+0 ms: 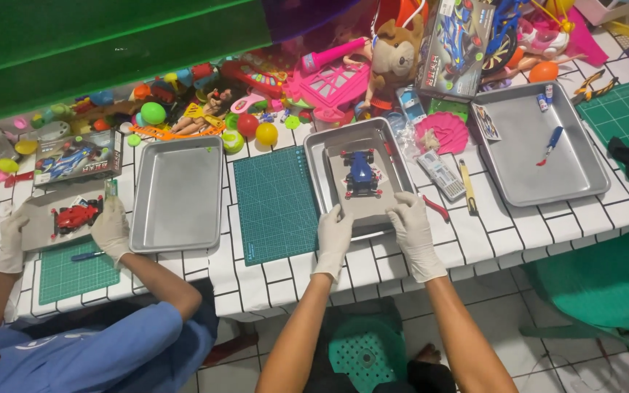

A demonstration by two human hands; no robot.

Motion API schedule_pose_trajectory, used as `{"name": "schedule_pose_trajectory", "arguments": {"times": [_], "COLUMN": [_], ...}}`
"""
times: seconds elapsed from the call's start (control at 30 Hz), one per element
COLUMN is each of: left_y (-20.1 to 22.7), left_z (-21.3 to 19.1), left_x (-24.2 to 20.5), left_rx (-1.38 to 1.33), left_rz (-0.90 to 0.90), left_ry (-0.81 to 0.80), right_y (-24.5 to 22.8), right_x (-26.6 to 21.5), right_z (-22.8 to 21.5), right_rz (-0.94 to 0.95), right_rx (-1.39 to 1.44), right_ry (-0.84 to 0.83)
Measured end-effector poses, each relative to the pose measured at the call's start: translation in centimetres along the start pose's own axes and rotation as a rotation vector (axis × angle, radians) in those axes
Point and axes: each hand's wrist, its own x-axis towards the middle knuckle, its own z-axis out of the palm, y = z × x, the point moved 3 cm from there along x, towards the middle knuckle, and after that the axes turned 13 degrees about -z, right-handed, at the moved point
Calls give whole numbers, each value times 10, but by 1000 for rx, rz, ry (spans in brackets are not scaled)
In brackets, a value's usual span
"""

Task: The person assembles a blue toy car by attaching red wheels to its axles. They then place the completed car into a gray tray and move it to a shelf. Later, they handle a red toy car and a packaged blue toy car, placing them on the table and shelf.

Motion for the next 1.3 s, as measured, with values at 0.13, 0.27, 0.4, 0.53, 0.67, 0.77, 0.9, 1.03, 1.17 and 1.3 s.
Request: {"name": "schedule_pose_trajectory", "arguments": {"times": [0.13, 0.27, 0.4, 0.53, 0.67, 0.77, 0.9, 1.03, 1.17, 1.3], "left_y": [-7, -3, 43, 39, 37, 35, 50, 45, 29, 13], "left_z": [4, 12, 1, 2, 3, 2, 7, 2, 6, -3], "left_x": [4, 15, -47, -26, -12, -13, -19, -8, 9, 26], "left_rx": [176, 152, -49, -50, 34, 46, 38, 91, 188, 199], "left_rz": [-6, 4, -85, -80, -48, -49, -2, -1, 6, 24], "left_ry": [53, 49, 100, 144, 182, 148, 124, 149, 143, 103], "right_y": [19, 14, -1, -8, -12, -10, -15, -11, -23, -7], "right_x": [2, 14, 33, 35, 38, 39, 45, 43, 38, 28], "right_z": [1, 2, -9, -15, -11, -9, -5, 6, 6, 19], "right_rz": [163, 328, 465, 527, 523, 528, 543, 529, 515, 547], "right_rx": [-41, -19, 93, 121, 76, 29, 9, -126, -61, -48], "right_ry": [1, -112, -230, -271, -235, -228, -225, -248, -182, -122]}}
